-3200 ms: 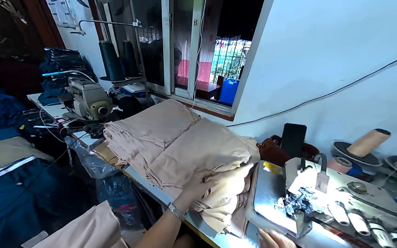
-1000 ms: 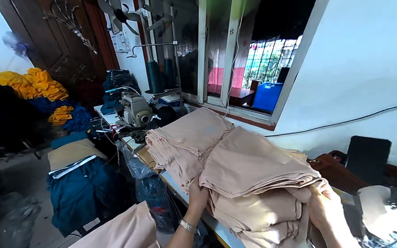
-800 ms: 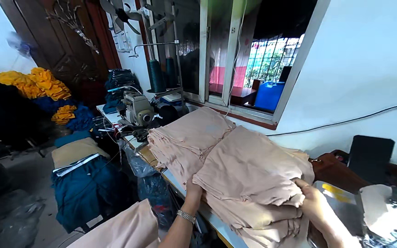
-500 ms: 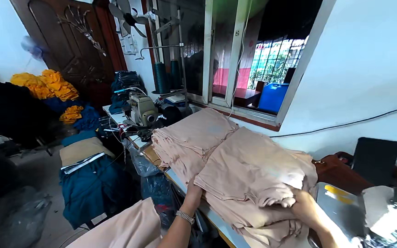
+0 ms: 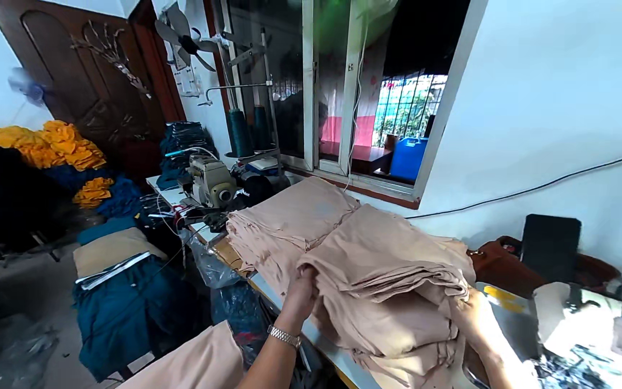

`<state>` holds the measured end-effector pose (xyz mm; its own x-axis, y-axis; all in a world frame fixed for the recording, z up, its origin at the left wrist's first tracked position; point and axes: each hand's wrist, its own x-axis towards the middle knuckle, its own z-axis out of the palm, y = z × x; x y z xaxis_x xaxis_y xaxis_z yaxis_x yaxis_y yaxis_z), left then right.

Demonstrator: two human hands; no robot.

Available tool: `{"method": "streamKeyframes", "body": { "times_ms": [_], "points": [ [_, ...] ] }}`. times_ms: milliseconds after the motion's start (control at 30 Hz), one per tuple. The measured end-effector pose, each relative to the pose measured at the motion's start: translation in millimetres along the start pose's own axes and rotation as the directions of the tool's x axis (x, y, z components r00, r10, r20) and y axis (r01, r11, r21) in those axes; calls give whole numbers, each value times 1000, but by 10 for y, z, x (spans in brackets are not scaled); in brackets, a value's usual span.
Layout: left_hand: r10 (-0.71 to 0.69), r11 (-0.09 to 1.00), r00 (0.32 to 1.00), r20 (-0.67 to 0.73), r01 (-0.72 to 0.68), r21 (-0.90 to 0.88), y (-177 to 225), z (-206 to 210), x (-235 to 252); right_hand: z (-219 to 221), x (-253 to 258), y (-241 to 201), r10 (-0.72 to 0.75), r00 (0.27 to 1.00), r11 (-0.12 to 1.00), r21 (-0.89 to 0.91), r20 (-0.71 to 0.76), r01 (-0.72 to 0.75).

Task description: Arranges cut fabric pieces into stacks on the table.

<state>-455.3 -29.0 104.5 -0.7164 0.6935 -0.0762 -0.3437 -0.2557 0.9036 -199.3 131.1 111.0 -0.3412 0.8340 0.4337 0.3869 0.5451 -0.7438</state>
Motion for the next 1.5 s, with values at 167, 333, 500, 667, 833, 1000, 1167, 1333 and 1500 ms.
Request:
{"method": "streamKeyframes", "body": {
  "times_ms": [167,333,500,667,833,1000,1167,1333,1500],
  "points": [
    [-7,1000,970,245,4,12,147,342,-65,18,10,31,6,1000,999,-47,18,-5],
    [-1,1000,973,232,6,-23,105,420,-32,8,7,20,-1,1000,999,-49,6,2],
    [24,978,988,156,-56,203,30,319,-41,1,-5,67,13,1000,1000,-15,-2,-13],
    [25,899,981,191,-106,425,-355,74,-148,0,7,35,45,999,999,-30,-30,-46],
    [106,865,987,121,-151,479,-693,-34,-193,-13,223,-529,320,947,930,-196,18,-311],
    [44,944,995,84,-69,324,-489,25,-230,-146,639,-1231,97,961,995,62,-261,-84],
    [-95,971,925,369,5,239,-366,343,-317,-63,516,-1177,35,981,997,-58,-190,-46],
    [-148,832,893,425,-119,542,-325,-87,-211,12,-73,-213,85,910,911,-401,406,94],
    [-71,721,976,206,-92,686,175,-787,87,23,-229,-130,-113,868,928,-261,484,266]
  ]
}}
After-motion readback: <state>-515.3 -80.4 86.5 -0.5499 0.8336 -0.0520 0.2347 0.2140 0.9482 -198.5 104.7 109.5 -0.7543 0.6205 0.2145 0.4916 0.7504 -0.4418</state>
